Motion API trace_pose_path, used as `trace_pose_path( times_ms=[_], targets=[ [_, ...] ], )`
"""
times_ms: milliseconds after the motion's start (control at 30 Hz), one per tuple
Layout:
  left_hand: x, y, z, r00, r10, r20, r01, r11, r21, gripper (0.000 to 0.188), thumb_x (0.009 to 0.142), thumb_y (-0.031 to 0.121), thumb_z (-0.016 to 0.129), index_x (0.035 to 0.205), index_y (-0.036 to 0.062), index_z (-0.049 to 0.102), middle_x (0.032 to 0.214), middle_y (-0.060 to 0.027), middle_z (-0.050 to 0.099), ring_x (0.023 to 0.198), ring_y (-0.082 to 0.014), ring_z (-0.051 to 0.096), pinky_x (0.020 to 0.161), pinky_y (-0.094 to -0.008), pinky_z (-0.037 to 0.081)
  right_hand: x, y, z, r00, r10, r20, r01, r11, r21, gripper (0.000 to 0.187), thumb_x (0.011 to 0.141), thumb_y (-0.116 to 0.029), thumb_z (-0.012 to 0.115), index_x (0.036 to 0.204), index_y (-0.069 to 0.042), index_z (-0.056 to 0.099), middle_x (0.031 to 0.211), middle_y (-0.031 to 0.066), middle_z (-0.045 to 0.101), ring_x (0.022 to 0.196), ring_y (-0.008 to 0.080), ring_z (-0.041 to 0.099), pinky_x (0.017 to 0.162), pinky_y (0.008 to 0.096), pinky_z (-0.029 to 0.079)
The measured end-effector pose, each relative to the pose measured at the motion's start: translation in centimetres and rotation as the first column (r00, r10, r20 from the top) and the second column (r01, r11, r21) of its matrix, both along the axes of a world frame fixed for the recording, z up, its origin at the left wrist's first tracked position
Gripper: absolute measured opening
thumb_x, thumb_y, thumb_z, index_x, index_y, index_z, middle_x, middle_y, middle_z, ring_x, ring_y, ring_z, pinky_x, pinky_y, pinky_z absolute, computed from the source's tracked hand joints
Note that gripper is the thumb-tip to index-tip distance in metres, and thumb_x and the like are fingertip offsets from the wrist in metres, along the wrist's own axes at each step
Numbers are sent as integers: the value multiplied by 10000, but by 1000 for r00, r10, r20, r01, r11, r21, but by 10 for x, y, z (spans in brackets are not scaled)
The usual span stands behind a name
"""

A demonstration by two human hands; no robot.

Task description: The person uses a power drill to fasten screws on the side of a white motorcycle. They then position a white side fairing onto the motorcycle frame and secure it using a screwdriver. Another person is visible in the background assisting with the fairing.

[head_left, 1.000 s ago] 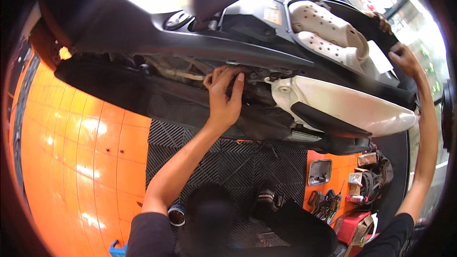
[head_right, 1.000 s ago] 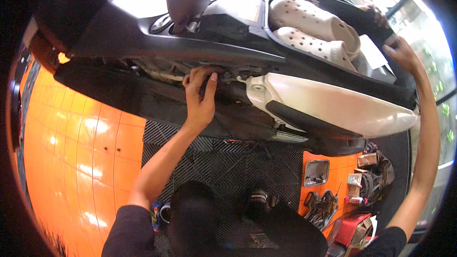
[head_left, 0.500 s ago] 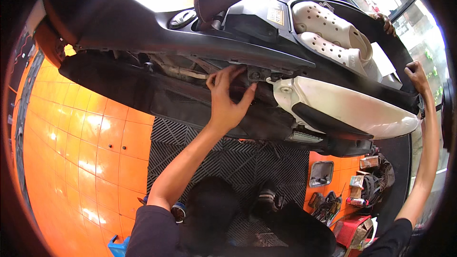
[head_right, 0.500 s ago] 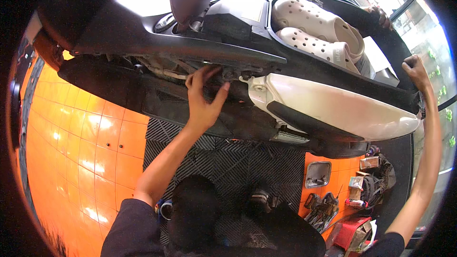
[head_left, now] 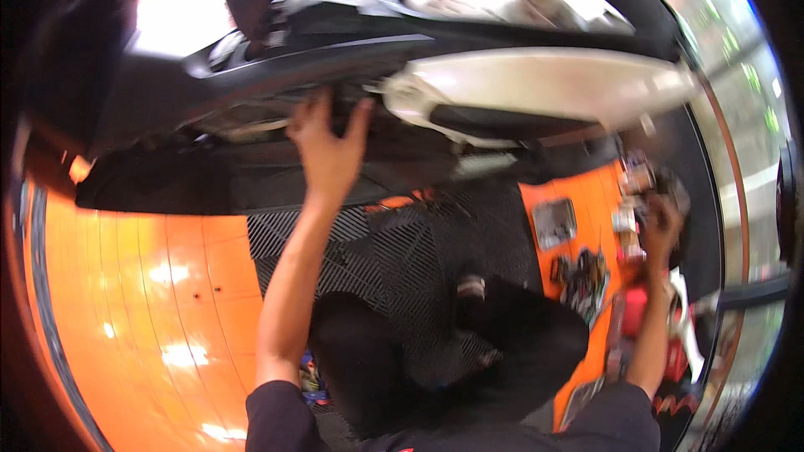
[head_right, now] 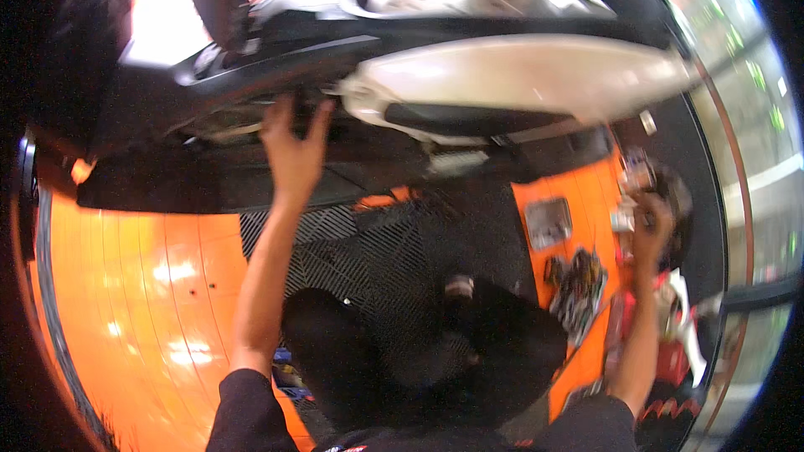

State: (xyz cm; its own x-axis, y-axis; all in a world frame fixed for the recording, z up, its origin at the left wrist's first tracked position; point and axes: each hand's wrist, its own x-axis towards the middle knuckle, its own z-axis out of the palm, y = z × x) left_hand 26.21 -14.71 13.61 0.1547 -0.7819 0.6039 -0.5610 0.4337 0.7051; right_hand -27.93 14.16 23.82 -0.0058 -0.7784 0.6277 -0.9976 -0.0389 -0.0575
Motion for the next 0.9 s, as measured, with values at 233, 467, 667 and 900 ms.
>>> trace_pose_path(
  times_ms=[233, 467, 667, 900],
  targets=[
    [-10, 1, 3, 991, -67, 118, 81, 990, -115, 484, 991, 283, 673, 1232, -135, 643, 1273, -309, 654, 1202, -405, 629, 1073, -449, 435, 96, 237, -300, 466, -825, 319, 275, 478, 834, 506, 907, -384, 738, 1120, 75, 714, 1051, 253, 734, 1002, 344, 721, 885, 413, 551],
    [-13, -9, -8, 974, 46, 222, -15, 990, -139, 616, 992, 367, 648, 1269, -180, 595, 1281, -375, 610, 1199, -486, 603, 1060, -486, 447, 154, 309, -443, 49, -947, 317, 632, 275, 724, 701, 876, -470, 714, 1275, 97, 605, 1258, 372, 611, 1206, 479, 591, 1022, 499, 494],
    [11, 4, 8, 941, 87, 326, -84, 996, -22, 622, 971, 407, 653, 1210, -167, 626, 1242, -353, 644, 1162, -460, 636, 1040, -476, 478, 181, 262, -456, -155, -986, -61, 452, -126, 883, 836, 834, -508, 741, 1467, -56, 435, 1471, 262, 461, 1302, 471, 515, 1043, 563, 483],
    [4, 6, 5, 989, 63, 136, -62, 998, -16, 540, 894, 291, 702, 1209, -141, 633, 1193, -365, 641, 1114, -504, 618, 1014, -544, 446, 189, 306, -545, -419, -847, 327, 551, 49, 833, 749, 809, -309, 774, 1292, 138, 415, 1193, 362, 628, 1133, 501, 639, 973, 527, 518]
  ],
)
